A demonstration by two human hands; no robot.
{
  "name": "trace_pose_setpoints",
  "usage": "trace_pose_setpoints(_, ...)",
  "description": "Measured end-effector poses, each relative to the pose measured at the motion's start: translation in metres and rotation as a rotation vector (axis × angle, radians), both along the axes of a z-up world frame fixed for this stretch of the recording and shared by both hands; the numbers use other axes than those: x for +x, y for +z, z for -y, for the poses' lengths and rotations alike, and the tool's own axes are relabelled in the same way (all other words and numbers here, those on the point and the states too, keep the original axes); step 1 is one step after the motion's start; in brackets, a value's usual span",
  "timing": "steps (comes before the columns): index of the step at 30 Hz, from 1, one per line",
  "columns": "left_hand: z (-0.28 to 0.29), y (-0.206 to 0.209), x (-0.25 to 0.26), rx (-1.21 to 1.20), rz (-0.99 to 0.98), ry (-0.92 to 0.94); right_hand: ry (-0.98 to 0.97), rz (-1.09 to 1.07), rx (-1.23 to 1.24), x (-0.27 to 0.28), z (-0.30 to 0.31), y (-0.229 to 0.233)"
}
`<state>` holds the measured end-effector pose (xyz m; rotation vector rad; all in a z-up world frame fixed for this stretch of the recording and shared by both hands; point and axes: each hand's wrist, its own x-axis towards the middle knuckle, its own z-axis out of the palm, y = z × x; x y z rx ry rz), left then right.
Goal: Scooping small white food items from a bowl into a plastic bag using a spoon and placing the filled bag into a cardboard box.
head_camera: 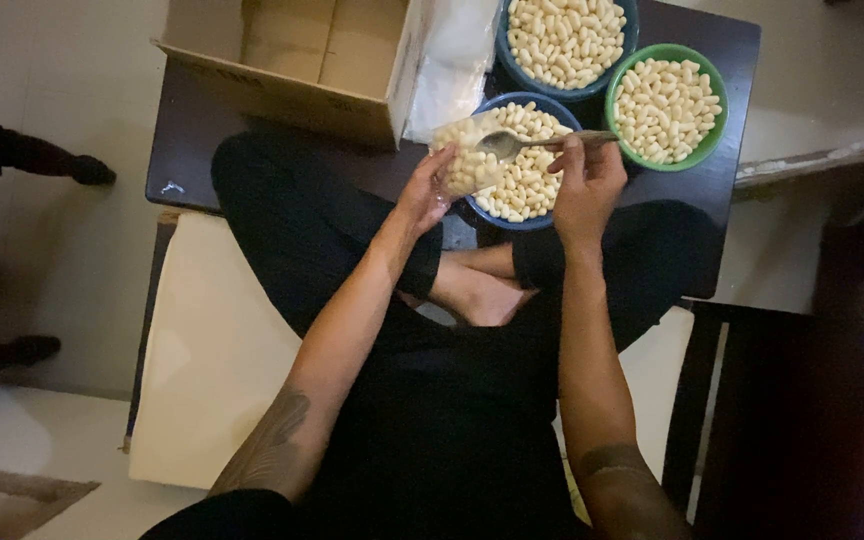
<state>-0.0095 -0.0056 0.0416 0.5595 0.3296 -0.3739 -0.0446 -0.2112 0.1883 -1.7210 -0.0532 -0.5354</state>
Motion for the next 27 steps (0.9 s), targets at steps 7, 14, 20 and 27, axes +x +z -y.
trace_pose_setpoints(7, 0.001, -0.027, 0.004, 0.004, 0.026, -0.006, -0.083, 0.045, -0.002, 0.002, 0.018, 0.003)
trace_pose_setpoints(14, 0.002, -0.024, 0.002, -0.007, -0.030, -0.028, 0.044, 0.023, -0.044, -0.005, 0.007, 0.000)
trace_pose_setpoints(20, 0.001, -0.031, 0.003, 0.002, -0.019, -0.036, 0.035, 0.042, -0.060, -0.008, -0.002, 0.021)
trace_pose_setpoints(27, -0.003, -0.056, 0.008, 0.024, 0.022, -0.055, -0.019, 0.072, -0.072, -0.009, 0.006, 0.015)
